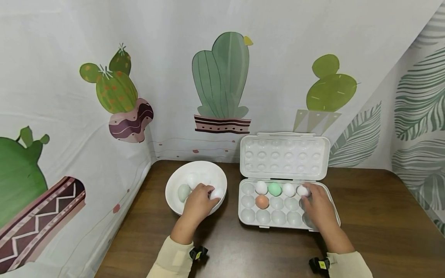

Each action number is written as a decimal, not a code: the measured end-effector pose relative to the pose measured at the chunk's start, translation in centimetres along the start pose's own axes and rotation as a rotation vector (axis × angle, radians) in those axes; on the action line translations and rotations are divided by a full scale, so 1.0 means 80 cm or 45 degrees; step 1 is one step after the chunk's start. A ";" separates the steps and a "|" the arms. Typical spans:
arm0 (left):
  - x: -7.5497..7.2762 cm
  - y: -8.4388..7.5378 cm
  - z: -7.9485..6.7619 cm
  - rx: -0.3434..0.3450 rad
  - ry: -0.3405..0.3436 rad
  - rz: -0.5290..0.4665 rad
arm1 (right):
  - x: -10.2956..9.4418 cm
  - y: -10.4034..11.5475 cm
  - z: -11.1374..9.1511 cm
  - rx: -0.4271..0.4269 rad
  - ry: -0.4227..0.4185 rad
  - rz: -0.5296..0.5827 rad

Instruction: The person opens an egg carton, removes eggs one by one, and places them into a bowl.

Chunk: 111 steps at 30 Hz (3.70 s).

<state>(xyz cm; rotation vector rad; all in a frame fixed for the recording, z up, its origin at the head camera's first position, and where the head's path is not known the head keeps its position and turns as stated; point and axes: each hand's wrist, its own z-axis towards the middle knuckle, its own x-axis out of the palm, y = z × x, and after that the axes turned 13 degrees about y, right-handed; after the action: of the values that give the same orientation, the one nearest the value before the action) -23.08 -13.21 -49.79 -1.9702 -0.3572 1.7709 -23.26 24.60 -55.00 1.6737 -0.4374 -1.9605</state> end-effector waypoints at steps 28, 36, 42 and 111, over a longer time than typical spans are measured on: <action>-0.004 0.001 -0.001 -0.006 -0.016 -0.055 | -0.008 0.004 -0.002 0.030 0.012 0.021; -0.006 0.000 0.001 0.015 -0.115 -0.134 | -0.008 0.007 -0.002 -0.018 -0.054 0.050; -0.010 -0.003 0.002 0.048 -0.204 -0.171 | -0.010 0.011 -0.002 -0.003 -0.053 0.057; 0.025 -0.062 -0.022 0.669 -0.144 -0.043 | -0.009 0.128 -0.044 -0.364 0.162 0.348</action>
<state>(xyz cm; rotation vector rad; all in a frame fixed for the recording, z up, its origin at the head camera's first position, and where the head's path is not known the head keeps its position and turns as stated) -20.53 -8.25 -48.90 -1.4906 0.0431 1.7375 -17.96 16.99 -49.39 1.4620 -0.3028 -1.6239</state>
